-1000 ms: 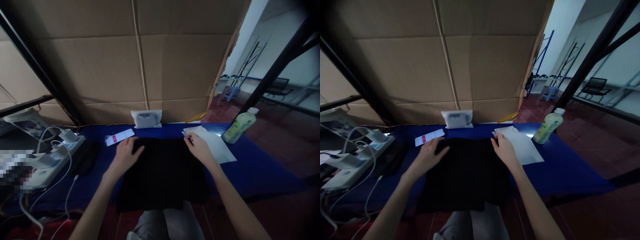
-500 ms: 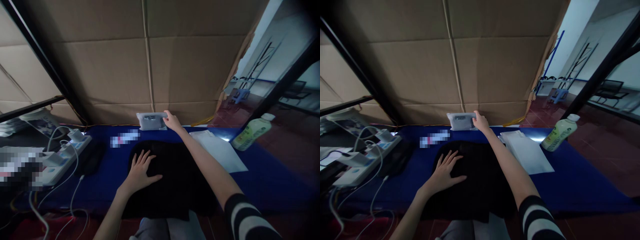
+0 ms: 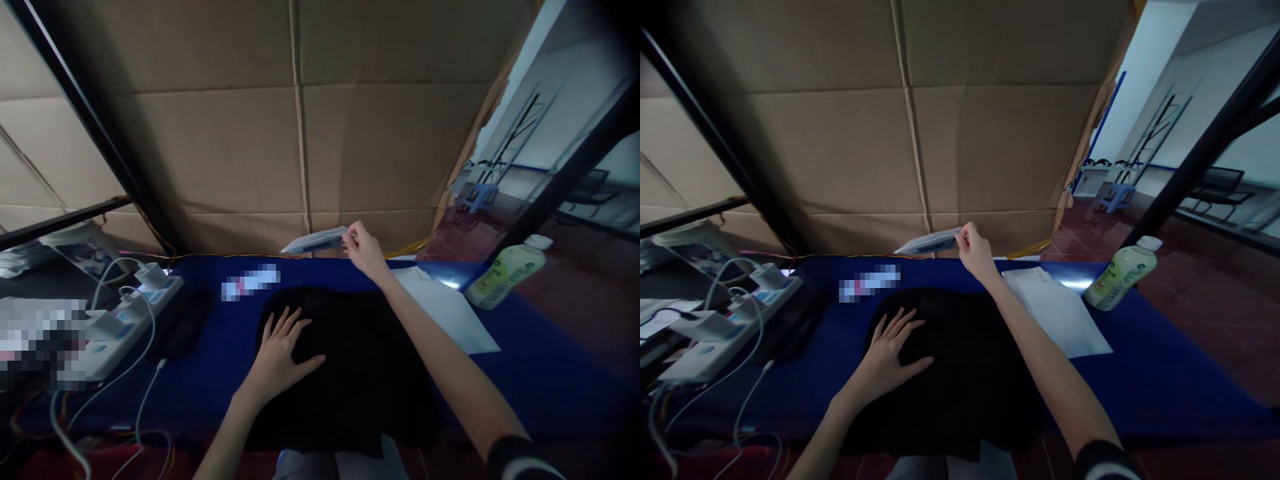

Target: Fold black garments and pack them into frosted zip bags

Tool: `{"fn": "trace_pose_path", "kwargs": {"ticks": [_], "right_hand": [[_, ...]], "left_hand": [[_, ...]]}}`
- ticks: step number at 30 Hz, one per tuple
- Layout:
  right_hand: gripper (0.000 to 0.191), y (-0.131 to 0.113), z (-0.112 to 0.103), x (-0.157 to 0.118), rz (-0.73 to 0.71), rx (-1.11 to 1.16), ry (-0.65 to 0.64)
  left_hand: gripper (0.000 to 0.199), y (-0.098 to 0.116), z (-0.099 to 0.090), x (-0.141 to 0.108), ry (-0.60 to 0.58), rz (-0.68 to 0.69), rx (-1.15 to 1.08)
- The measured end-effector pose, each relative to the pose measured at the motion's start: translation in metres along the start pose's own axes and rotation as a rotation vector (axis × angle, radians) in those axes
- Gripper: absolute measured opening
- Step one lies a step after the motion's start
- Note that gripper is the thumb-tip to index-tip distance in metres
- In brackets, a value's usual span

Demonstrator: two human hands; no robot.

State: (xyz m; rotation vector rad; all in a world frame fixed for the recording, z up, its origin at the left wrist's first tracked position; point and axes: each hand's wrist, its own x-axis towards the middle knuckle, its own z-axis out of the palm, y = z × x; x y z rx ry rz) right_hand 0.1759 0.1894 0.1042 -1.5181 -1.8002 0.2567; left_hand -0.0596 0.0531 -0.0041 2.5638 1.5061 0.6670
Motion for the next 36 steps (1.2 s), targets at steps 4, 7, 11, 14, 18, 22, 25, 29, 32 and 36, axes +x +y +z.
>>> {"fn": "trace_pose_path", "kwargs": {"ticks": [4, 7, 11, 14, 18, 22, 25, 29, 32, 36], "right_hand": [[0.021, 0.011, -0.036, -0.061, -0.058, 0.440, 0.069], [0.024, 0.022, -0.049, -0.122, 0.046, 0.537, 0.007], [0.037, 0.019, -0.055, -0.189, 0.226, 0.327, -0.136], [0.044, -0.004, -0.052, -0.217, 0.252, 0.251, -0.122], [0.032, -0.043, -0.026, -0.225, -0.051, 0.191, -0.082], [0.028, -0.059, 0.007, -0.214, -0.301, 0.069, -0.028], [0.031, -0.055, 0.017, -0.210, -0.385, -0.041, 0.035], [0.034, -0.029, 0.004, -0.209, -0.359, -0.201, 0.148], [0.029, 0.003, -0.021, -0.207, -0.220, -0.328, 0.249], [0.021, 0.028, -0.048, -0.207, -0.123, -0.378, 0.263]], "left_hand": [[0.042, 0.007, -0.010, -0.001, 0.285, -0.034, -0.048], [0.044, 0.018, -0.020, -0.007, 0.520, -0.135, -0.160], [0.019, 0.032, -0.024, -0.018, 0.475, -0.051, -0.225], [0.008, 0.038, -0.024, -0.023, 0.459, 0.037, -0.261], [0.014, 0.043, -0.026, -0.023, 0.479, 0.090, -0.273], [0.017, 0.045, -0.027, -0.024, 0.461, 0.139, -0.246], [0.017, 0.046, -0.026, -0.025, 0.423, 0.141, -0.211], [0.015, 0.040, -0.031, -0.024, 0.529, 0.108, -0.130], [0.014, 0.033, -0.037, -0.023, 0.621, -0.021, -0.095], [0.014, 0.032, -0.040, -0.018, 0.594, -0.070, -0.205]]}}
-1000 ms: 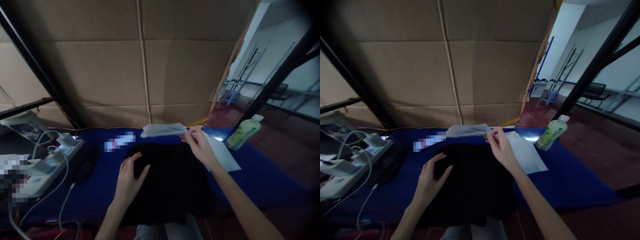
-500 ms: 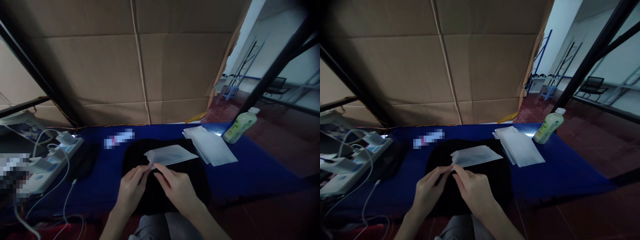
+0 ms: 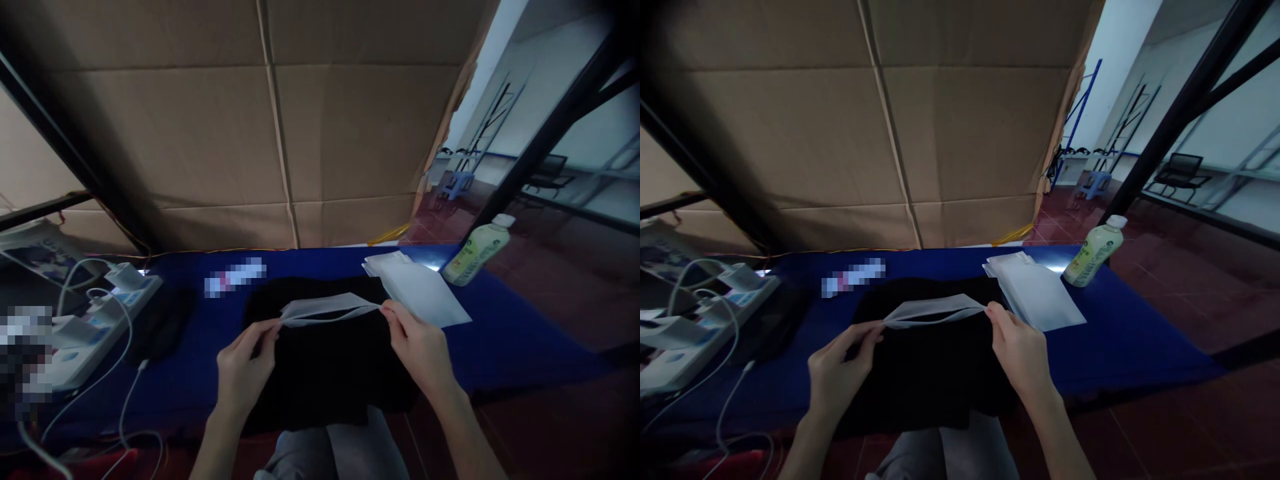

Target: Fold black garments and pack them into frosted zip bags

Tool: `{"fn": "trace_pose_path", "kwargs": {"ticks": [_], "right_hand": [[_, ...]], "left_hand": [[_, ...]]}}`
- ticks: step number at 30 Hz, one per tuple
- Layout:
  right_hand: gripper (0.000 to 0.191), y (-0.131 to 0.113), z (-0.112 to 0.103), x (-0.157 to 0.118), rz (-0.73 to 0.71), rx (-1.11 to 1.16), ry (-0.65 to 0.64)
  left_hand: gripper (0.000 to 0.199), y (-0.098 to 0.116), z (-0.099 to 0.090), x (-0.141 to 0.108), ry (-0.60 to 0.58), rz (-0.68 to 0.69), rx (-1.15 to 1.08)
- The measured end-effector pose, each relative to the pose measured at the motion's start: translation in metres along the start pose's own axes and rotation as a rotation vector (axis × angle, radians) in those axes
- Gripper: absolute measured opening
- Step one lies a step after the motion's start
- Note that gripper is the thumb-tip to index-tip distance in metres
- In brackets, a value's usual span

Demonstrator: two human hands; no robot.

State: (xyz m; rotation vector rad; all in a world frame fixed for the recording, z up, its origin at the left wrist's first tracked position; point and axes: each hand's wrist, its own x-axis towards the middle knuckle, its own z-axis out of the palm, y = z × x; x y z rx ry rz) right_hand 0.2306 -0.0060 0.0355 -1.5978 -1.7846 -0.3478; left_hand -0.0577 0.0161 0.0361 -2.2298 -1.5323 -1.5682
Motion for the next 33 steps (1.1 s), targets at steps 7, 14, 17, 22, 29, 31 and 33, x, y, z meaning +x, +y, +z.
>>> {"fn": "trace_pose_path", "kwargs": {"ticks": [7, 14, 17, 22, 29, 31, 33], "right_hand": [[0.025, -0.031, -0.015, 0.011, -0.202, 0.118, 0.004], [0.055, -0.049, 0.007, 0.027, -0.313, 0.007, -0.346], [0.064, -0.045, 0.016, 0.022, -0.322, 0.012, -0.466], [0.055, -0.043, 0.019, 0.015, -0.305, -0.008, -0.485], [0.030, -0.041, 0.021, 0.028, -0.307, -0.027, -0.378], [0.029, -0.034, 0.015, 0.033, -0.337, 0.027, -0.295], [0.034, -0.027, 0.007, 0.035, -0.379, 0.099, -0.184]], "left_hand": [[0.023, 0.013, 0.003, -0.001, -0.034, 0.036, -0.125], [0.026, 0.019, 0.003, -0.008, -0.175, 0.165, -0.131], [0.026, 0.025, 0.005, -0.011, -0.233, 0.215, -0.137], [0.026, 0.031, 0.006, -0.014, -0.228, 0.224, -0.174], [0.021, 0.035, 0.000, -0.014, -0.263, 0.164, -0.208], [0.018, 0.031, -0.006, -0.007, -0.184, 0.006, -0.167], [0.022, 0.025, -0.012, 0.002, -0.127, -0.194, -0.085]]}}
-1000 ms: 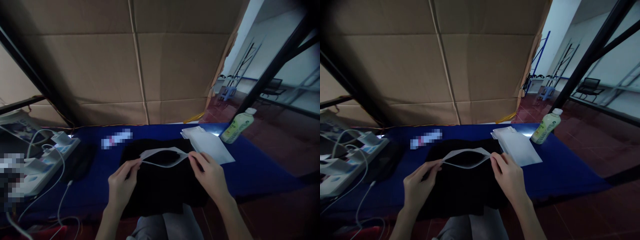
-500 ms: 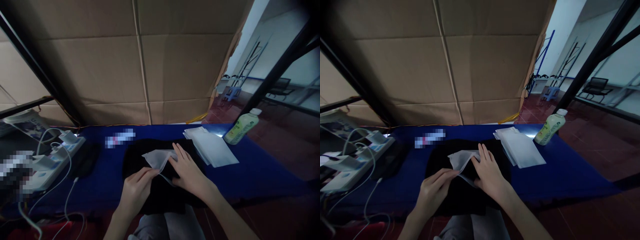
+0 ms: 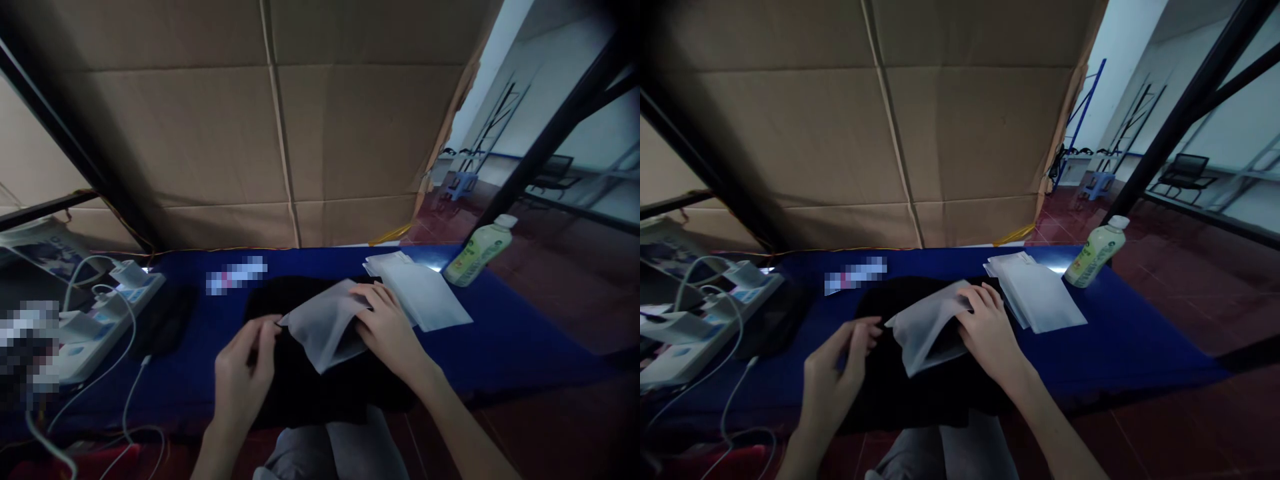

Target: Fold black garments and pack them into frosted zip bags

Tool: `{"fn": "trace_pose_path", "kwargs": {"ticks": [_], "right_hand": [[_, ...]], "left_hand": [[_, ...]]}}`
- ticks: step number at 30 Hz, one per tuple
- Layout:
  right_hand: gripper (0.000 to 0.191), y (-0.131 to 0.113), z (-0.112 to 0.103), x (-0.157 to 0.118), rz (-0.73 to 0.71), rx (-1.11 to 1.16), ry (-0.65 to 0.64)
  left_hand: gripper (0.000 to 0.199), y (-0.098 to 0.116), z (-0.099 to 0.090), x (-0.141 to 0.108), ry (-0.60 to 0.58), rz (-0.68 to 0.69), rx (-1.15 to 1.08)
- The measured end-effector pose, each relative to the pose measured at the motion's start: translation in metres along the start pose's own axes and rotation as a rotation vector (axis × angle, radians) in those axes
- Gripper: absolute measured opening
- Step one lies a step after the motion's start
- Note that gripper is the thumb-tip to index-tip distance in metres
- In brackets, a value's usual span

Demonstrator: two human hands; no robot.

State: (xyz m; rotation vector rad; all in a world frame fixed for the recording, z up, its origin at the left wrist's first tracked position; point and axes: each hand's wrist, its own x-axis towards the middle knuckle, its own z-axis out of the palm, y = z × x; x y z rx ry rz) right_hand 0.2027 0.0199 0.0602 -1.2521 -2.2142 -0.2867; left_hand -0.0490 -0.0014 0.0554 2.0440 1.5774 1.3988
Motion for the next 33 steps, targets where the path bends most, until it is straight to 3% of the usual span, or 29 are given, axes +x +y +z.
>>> {"fn": "trace_pose_path", "kwargs": {"ticks": [2, 5, 8, 10, 13, 16, 17, 20, 25, 29, 31, 33], "right_hand": [[0.036, 0.002, -0.007, -0.002, -0.041, 0.042, 0.111], [0.033, -0.002, -0.009, -0.005, -0.082, 0.075, 0.207], [0.032, -0.005, -0.003, -0.009, -0.132, 0.075, 0.221], [0.035, -0.005, 0.002, -0.014, -0.146, 0.073, 0.205], [0.045, -0.004, 0.008, -0.027, -0.121, 0.073, 0.207], [0.052, -0.007, 0.011, -0.043, -0.089, 0.084, 0.253], [0.054, -0.008, 0.011, -0.048, -0.080, 0.095, 0.265], [0.060, -0.014, 0.011, -0.061, -0.035, 0.149, 0.278], [0.055, -0.018, 0.014, -0.067, 0.066, 0.243, 0.321], [0.052, -0.021, 0.019, -0.062, 0.081, 0.230, 0.348], [0.053, -0.025, 0.022, -0.058, 0.115, 0.207, 0.346], [0.055, -0.028, 0.025, -0.054, 0.179, 0.179, 0.331]], "left_hand": [[0.030, -0.005, -0.005, 0.008, -0.035, -0.156, 0.065], [0.041, -0.007, -0.002, 0.011, -0.249, -0.272, 0.040], [0.045, -0.007, 0.006, 0.008, -0.468, -0.259, -0.069], [0.042, -0.008, 0.009, 0.011, -0.548, -0.216, -0.060], [0.032, -0.015, 0.009, 0.039, -0.467, -0.139, 0.149], [0.021, -0.016, 0.014, 0.094, -0.292, 0.084, 0.325], [0.021, -0.013, 0.020, 0.116, -0.287, 0.131, 0.324], [0.023, 0.011, 0.047, 0.178, -0.361, 0.253, 0.273], [0.028, 0.076, 0.119, 0.242, -0.760, 0.491, 0.115], [0.023, 0.127, 0.183, 0.252, -1.052, 0.630, 0.116], [0.026, 0.145, 0.213, 0.241, -1.105, 0.658, 0.156], [0.032, 0.158, 0.238, 0.225, -1.082, 0.665, 0.204]]}}
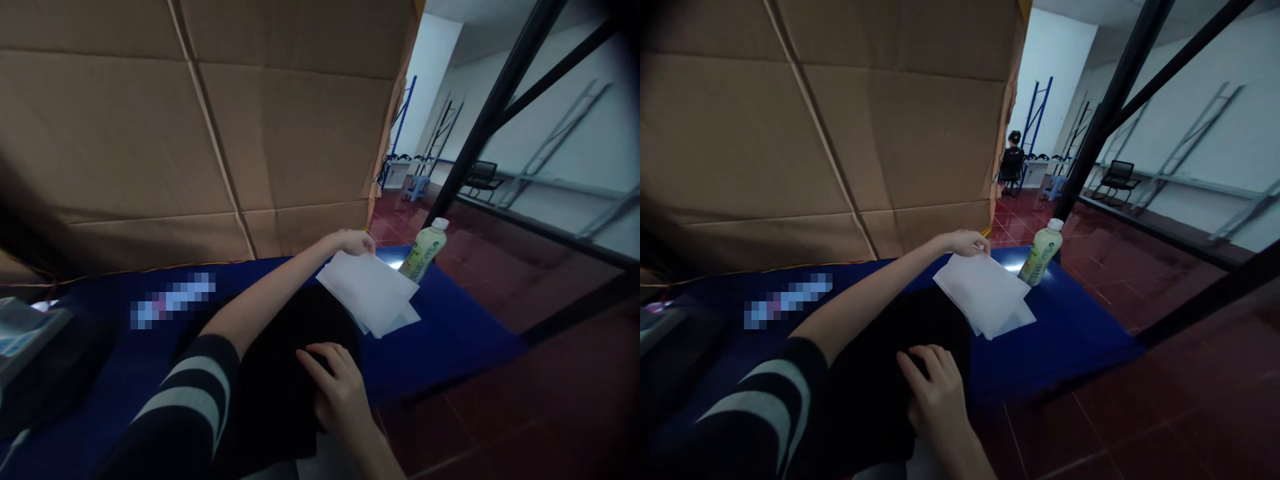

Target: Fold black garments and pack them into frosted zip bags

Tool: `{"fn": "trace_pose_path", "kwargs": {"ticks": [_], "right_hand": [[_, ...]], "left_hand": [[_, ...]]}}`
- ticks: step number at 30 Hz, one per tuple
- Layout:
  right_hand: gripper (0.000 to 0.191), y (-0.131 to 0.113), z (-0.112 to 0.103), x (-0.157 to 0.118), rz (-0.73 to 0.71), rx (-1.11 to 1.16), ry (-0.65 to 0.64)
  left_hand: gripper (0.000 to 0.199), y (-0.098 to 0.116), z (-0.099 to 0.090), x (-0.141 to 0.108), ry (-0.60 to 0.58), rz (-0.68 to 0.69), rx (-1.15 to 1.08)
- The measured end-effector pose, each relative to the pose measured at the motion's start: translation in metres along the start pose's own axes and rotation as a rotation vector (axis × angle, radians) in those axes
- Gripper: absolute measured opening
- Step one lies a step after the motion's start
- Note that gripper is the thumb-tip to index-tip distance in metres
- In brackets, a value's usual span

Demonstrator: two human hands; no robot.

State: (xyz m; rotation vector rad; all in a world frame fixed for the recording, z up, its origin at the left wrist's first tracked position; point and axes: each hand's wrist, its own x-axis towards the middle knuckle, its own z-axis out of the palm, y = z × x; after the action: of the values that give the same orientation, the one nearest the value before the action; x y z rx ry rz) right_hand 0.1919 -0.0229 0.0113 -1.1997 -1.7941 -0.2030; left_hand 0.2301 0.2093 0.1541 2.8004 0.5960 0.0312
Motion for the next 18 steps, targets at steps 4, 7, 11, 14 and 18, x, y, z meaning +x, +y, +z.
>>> {"fn": "trace_pose_path", "kwargs": {"ticks": [4, 7, 11, 14, 18], "right_hand": [[0.051, -0.001, 0.006, 0.001, 0.119, -0.088, 0.013], [0.039, -0.002, 0.008, 0.003, 0.151, -0.111, 0.034], [0.024, -0.015, 0.009, 0.011, 0.179, -0.080, 0.041], [0.017, -0.034, 0.009, 0.016, 0.245, -0.046, 0.003], [0.026, -0.054, 0.010, 0.015, 0.374, -0.069, -0.276]], "left_hand": [[0.046, 0.024, 0.028, 0.006, 0.028, -0.013, 0.076], [0.049, 0.031, 0.025, -0.029, 0.011, 0.025, 0.113], [0.054, 0.034, -0.003, -0.119, -0.005, 0.025, 0.163], [0.047, 0.037, -0.014, -0.203, 0.085, -0.074, 0.080], [0.043, 0.041, 0.020, -0.305, 0.326, -0.419, 0.001]]}}
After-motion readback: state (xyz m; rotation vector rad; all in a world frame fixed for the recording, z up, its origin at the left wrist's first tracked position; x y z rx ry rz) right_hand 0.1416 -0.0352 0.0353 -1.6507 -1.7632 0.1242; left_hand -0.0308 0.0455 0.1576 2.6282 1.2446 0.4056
